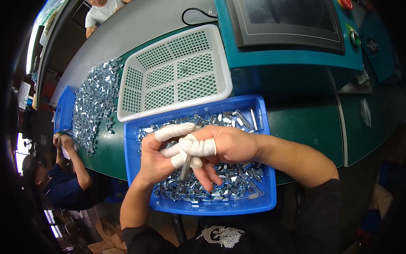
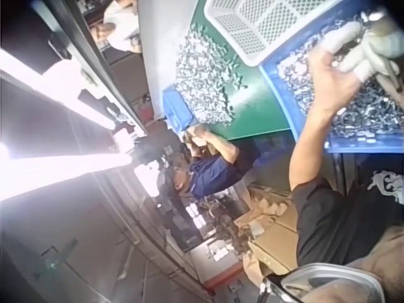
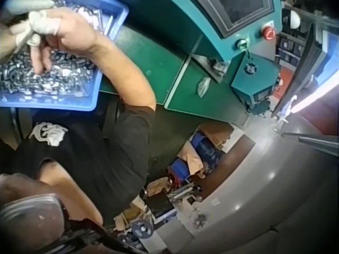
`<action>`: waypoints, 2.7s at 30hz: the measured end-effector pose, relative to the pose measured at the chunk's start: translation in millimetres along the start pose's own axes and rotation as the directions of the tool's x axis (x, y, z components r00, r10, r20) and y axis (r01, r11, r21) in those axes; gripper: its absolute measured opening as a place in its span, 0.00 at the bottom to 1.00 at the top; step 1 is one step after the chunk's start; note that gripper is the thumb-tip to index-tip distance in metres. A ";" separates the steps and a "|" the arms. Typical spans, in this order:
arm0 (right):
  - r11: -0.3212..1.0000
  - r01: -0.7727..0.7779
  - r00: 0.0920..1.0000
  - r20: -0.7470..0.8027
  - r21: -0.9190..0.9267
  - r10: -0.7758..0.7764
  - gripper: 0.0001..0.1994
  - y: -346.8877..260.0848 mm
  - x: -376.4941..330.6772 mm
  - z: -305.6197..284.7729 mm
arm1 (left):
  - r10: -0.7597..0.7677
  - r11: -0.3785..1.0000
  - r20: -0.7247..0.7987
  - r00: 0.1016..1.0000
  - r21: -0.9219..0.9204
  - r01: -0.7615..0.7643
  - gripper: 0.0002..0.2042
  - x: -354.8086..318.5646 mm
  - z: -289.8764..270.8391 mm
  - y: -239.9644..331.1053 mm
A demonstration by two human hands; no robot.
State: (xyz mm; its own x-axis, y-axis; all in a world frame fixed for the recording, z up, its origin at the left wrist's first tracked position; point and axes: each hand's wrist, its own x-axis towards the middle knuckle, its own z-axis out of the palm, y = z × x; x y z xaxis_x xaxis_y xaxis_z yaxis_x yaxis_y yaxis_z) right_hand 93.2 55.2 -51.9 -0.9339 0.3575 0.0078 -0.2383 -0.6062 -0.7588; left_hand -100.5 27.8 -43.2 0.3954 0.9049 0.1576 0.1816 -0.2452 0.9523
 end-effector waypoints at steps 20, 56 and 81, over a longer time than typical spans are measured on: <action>0.982 -0.002 0.995 0.099 -0.189 0.021 0.19 2.1 2.0 0.8 | 0.182 0.958 0.019 0.983 0.222 -0.181 0.12 -7.7 -6.7 6.5; 0.968 0.080 0.938 -0.309 -0.239 -0.154 0.19 3.1 6.7 2.8 | 0.301 0.827 -0.124 0.945 0.527 -0.195 0.15 -10.3 -16.5 -1.8; 0.968 0.250 0.885 -0.406 -0.004 -0.230 0.12 1.2 7.5 1.8 | 0.295 0.842 -0.220 0.930 0.519 -0.145 0.15 -12.6 -19.1 2.2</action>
State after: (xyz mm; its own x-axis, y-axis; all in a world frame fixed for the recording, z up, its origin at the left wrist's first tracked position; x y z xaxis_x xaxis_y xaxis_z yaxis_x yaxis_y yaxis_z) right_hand 85.4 55.9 -51.5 -0.6630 0.7440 -0.0828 -0.4635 -0.4949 -0.7350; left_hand -122.3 22.5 -38.1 0.2234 0.8453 0.4853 0.5628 -0.5184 0.6439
